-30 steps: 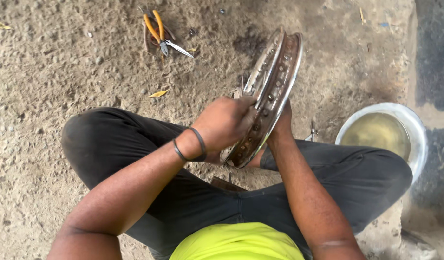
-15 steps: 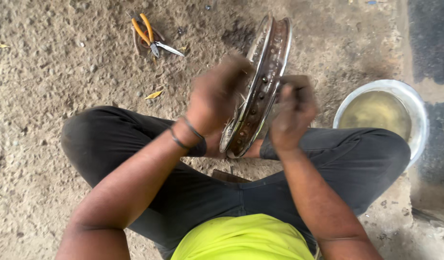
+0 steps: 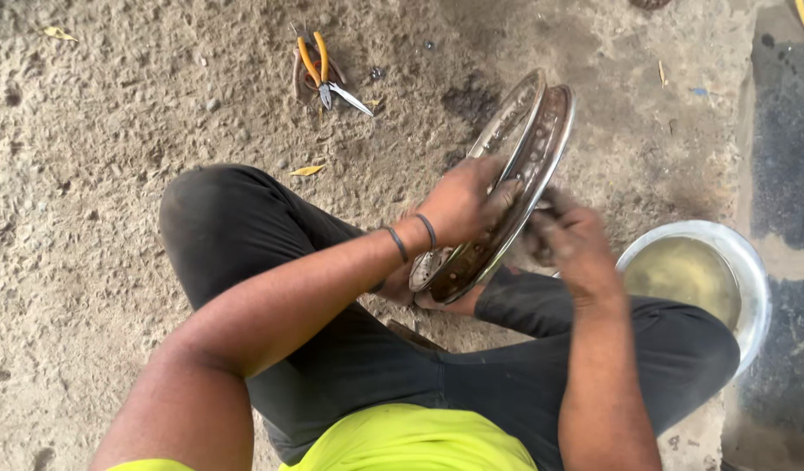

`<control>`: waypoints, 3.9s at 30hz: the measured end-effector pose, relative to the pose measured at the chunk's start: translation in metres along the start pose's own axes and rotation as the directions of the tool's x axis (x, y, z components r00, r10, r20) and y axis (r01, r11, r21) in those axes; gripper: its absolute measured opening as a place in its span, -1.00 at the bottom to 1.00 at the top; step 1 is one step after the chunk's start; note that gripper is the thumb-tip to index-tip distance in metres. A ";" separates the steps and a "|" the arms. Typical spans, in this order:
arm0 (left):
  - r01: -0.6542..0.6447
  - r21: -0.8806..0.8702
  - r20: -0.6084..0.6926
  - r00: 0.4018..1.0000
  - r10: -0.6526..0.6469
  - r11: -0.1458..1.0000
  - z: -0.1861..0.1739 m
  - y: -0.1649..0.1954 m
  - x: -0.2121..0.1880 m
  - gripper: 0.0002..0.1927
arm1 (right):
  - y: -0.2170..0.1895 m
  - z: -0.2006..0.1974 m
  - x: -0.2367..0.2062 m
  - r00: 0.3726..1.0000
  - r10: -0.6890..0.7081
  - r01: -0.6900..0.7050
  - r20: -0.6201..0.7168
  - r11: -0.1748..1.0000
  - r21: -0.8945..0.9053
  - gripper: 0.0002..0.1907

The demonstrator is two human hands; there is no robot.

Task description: The person sits on the dirt floor and repairs a bicycle wheel rim. They use a small spoke wrench and pliers to adjust the tension of the spokes while rotating the rim and occasionally cleaning parts of it.

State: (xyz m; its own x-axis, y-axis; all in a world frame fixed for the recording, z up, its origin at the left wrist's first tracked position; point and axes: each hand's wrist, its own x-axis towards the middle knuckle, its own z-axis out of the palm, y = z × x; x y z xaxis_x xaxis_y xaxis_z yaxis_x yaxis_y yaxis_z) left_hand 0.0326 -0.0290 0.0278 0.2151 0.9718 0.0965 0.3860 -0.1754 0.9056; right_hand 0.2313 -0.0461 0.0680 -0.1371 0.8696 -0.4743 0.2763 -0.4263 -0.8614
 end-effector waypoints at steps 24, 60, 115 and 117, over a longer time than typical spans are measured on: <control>0.295 -0.470 0.381 0.918 -0.111 0.832 0.000 -0.052 0.014 -0.61 | 0.036 0.028 0.051 0.979 -0.199 0.160 -0.048 0.597 0.786 -0.66; -0.161 -0.271 -0.210 0.972 0.105 0.949 -0.046 0.012 -0.007 -0.77 | 0.017 0.060 0.004 0.634 -0.544 0.721 -0.550 0.672 0.167 -0.61; -0.331 0.038 0.190 0.929 0.318 0.943 0.010 -0.042 0.016 -0.93 | -0.033 0.010 0.008 0.747 -0.661 0.507 0.074 0.495 -0.706 -0.80; -0.330 0.039 0.188 0.929 0.318 0.943 0.009 -0.041 0.016 -0.93 | -0.040 0.013 0.008 0.861 -0.506 0.314 -0.050 0.606 -0.731 -0.69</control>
State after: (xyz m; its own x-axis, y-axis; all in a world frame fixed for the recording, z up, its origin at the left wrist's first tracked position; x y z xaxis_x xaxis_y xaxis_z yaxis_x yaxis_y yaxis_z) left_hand 0.0279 -0.0080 -0.0115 0.4916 0.8176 0.2997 0.3280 -0.4927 0.8060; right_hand 0.2069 -0.0250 0.0965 -0.2107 0.9769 0.0362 0.8198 0.1967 -0.5378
